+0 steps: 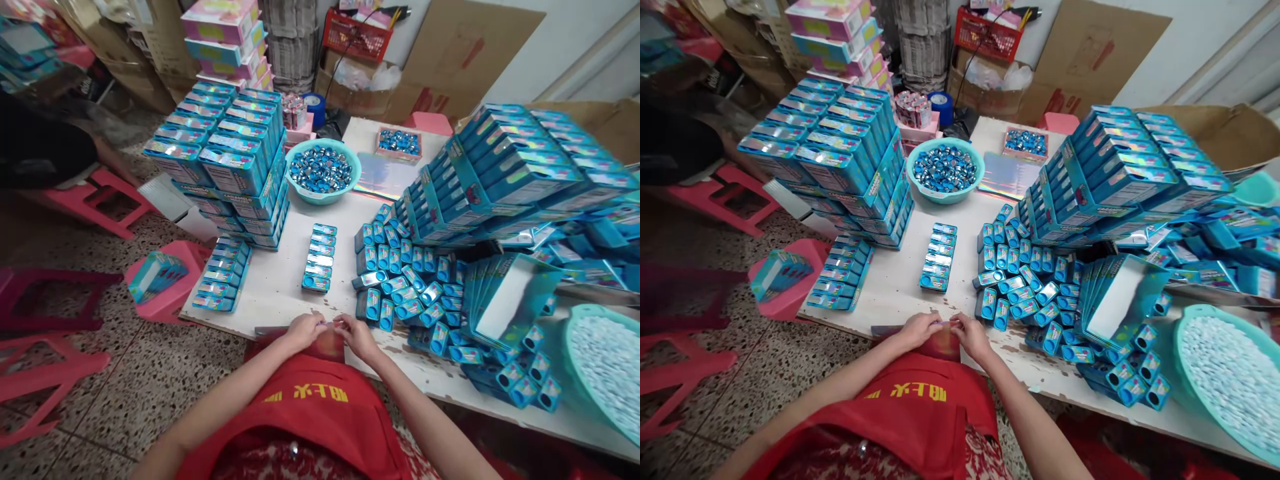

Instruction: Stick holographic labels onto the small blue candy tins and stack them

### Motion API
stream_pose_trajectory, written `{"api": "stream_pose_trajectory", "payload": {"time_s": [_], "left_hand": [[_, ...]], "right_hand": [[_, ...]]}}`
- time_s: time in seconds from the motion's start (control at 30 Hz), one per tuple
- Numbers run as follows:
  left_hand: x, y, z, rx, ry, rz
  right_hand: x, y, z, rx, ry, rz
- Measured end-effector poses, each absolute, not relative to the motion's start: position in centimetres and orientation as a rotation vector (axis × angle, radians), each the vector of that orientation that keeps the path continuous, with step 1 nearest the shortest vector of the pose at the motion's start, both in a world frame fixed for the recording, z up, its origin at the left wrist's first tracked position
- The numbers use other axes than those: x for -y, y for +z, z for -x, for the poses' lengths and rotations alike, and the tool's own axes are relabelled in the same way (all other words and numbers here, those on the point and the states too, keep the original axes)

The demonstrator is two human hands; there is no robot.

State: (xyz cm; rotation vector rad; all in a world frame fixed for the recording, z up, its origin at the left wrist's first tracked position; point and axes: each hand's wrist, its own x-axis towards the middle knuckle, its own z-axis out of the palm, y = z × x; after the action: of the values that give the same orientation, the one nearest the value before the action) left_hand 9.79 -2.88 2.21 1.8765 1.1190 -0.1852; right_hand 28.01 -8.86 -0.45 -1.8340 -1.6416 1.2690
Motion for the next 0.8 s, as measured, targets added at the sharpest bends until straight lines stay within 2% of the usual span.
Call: {"api": "stream_pose_trajectory", "payload": {"time_s": [0.23,0.33,0.57,0.8], "left_hand": [[1.8,-0.3,-11.6,-1.162,-0.241,-1.861],[1.6,-0.7,-11.7,-1.154,-0.264,-1.877],[1.3,-1.4,-11.9,-1.158,-0.253,-1.839],[1.2,-1.4,-11.9,-1.151,-0.250,-1.847]], "right_hand": [[10.6,-1.5,-27.2,1.989,0.507,1.889],[11.1,-2.2,-26.8,2.180,0.328,1.898],[12.8,-3.1,-27.3,2.266,0.317,1.758],[11.8,-2.5,-27.5,2.080,0.414,1.758]]}}
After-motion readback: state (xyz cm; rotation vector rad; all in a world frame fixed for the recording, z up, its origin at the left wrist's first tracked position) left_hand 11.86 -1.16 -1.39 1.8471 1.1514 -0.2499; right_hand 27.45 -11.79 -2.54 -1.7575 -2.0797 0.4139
